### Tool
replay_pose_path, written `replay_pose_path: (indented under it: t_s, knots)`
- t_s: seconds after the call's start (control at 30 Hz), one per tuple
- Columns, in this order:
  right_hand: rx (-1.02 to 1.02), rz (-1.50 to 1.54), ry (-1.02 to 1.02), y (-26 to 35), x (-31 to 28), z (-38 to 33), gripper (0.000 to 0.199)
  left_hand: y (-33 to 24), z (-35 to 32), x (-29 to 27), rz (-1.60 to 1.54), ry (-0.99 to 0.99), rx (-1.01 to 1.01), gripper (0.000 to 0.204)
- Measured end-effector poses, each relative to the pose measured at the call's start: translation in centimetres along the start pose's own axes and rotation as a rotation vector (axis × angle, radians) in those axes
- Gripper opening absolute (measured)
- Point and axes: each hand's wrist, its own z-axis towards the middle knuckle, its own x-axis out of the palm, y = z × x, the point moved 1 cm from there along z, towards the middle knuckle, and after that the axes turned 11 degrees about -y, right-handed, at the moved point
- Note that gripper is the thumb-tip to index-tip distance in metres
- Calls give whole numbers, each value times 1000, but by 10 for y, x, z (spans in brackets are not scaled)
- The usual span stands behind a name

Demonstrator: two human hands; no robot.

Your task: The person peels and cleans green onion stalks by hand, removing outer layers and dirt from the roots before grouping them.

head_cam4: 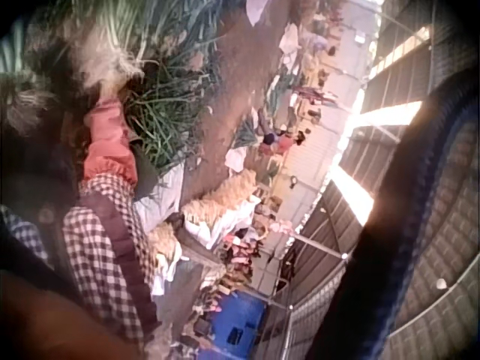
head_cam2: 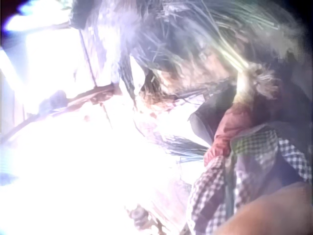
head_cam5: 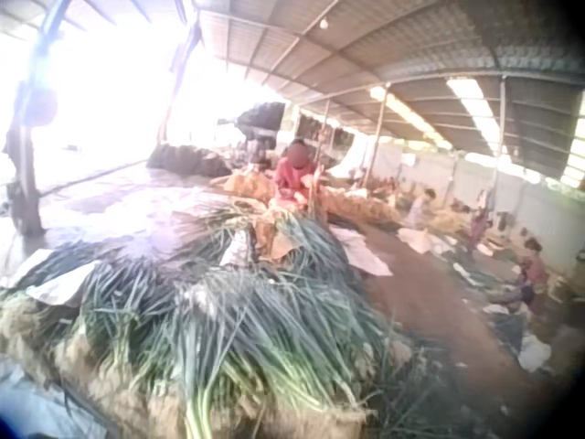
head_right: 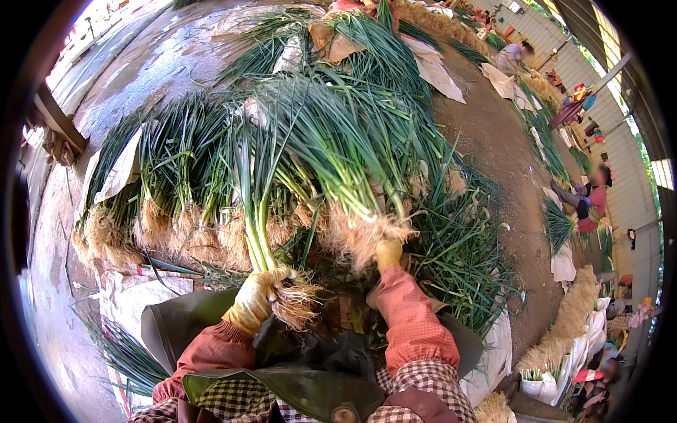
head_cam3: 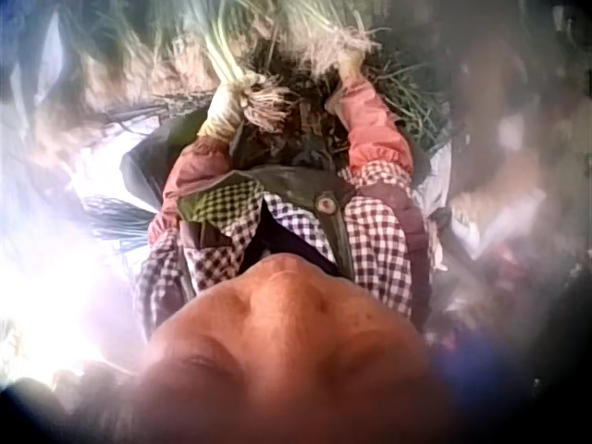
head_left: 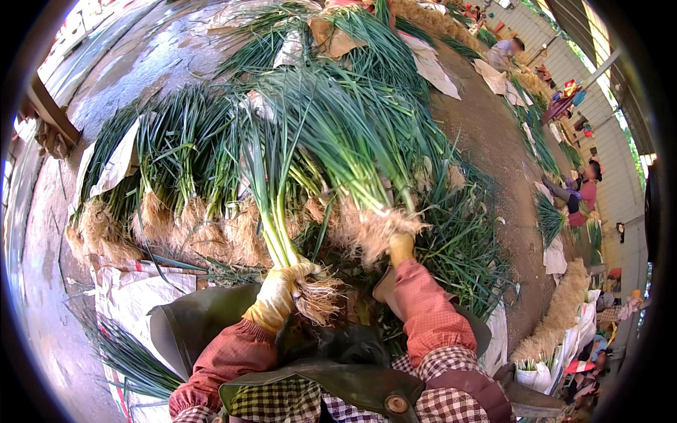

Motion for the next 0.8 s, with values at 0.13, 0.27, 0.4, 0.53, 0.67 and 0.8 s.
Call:
replay_pose_path:
  t_s: [0.13,0.27,0.4,0.53,0.67,0.8]
  knots:
    - [277,-233,373,-19,-7,-15,55,21,14,-8,20,-17,-27,7]
    - [65,-706,554,85,-47,-42,64,6,1,0,-12,-55,8,6]
    - [-816,-619,-29,142,-34,-82,21,19,9,-11,-55,-101,-77,8]
    - [-669,-874,256,144,37,-104,20,31,18,-19,-114,-60,-62,14]
    - [-555,-748,320,127,64,-77,28,27,19,-2,-164,-139,-7,5]
    - [161,-101,515,147,52,-150,20,27,15,-6,-150,-262,7,7]
